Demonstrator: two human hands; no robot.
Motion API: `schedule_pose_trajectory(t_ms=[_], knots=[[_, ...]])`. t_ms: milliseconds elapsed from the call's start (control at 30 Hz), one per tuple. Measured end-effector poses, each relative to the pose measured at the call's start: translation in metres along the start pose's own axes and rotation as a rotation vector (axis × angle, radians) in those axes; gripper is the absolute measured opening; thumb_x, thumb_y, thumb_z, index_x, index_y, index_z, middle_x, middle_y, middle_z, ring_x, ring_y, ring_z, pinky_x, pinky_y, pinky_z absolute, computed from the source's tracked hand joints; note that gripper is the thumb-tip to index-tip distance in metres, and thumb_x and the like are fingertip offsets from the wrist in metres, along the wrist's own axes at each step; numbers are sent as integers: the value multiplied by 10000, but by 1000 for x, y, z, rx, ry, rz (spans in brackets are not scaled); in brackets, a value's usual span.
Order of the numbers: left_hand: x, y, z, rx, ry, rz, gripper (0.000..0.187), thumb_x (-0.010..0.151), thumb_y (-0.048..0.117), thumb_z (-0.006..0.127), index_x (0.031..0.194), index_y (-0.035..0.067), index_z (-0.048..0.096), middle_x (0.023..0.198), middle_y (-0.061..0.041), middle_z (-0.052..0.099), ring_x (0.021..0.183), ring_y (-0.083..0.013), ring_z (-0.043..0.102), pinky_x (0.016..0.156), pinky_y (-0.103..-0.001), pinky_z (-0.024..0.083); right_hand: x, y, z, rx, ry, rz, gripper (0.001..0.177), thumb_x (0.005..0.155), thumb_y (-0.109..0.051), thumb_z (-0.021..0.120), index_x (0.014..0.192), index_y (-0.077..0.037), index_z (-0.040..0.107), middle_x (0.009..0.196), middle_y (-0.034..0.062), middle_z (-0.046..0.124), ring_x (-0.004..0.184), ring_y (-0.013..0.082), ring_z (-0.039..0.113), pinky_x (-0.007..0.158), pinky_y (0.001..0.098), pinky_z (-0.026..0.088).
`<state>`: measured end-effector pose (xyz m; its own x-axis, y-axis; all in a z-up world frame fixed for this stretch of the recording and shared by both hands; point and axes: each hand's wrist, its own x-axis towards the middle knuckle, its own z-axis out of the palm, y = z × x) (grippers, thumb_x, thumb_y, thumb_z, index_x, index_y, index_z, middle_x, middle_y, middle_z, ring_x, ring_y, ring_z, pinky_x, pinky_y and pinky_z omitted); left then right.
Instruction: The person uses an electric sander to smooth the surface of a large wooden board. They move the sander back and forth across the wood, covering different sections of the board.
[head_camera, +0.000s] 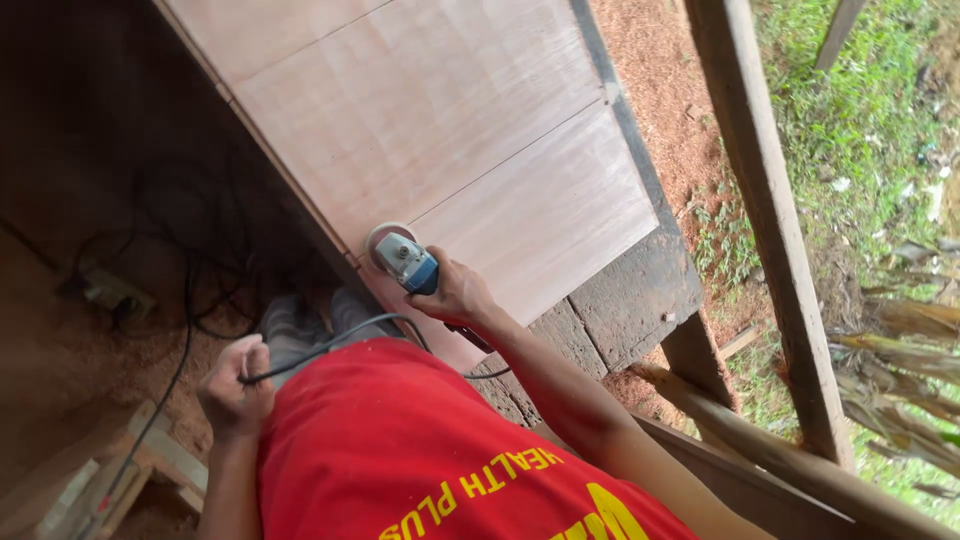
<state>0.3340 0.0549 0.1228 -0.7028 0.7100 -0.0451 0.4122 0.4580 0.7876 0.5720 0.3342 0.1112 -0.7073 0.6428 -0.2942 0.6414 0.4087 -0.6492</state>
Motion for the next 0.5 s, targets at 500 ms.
schedule_pose_trajectory(t_ms=[500], knots=[[14, 0, 19, 122, -120, -58, 237, 1014, 277, 734, 1125, 69, 755, 869, -139, 727, 768, -244, 725, 668, -353, 556, 7, 65, -133, 96, 3, 566, 853, 683, -452, 817, 1379, -60, 518, 854, 181, 751, 721, 290, 759, 685, 413, 610]])
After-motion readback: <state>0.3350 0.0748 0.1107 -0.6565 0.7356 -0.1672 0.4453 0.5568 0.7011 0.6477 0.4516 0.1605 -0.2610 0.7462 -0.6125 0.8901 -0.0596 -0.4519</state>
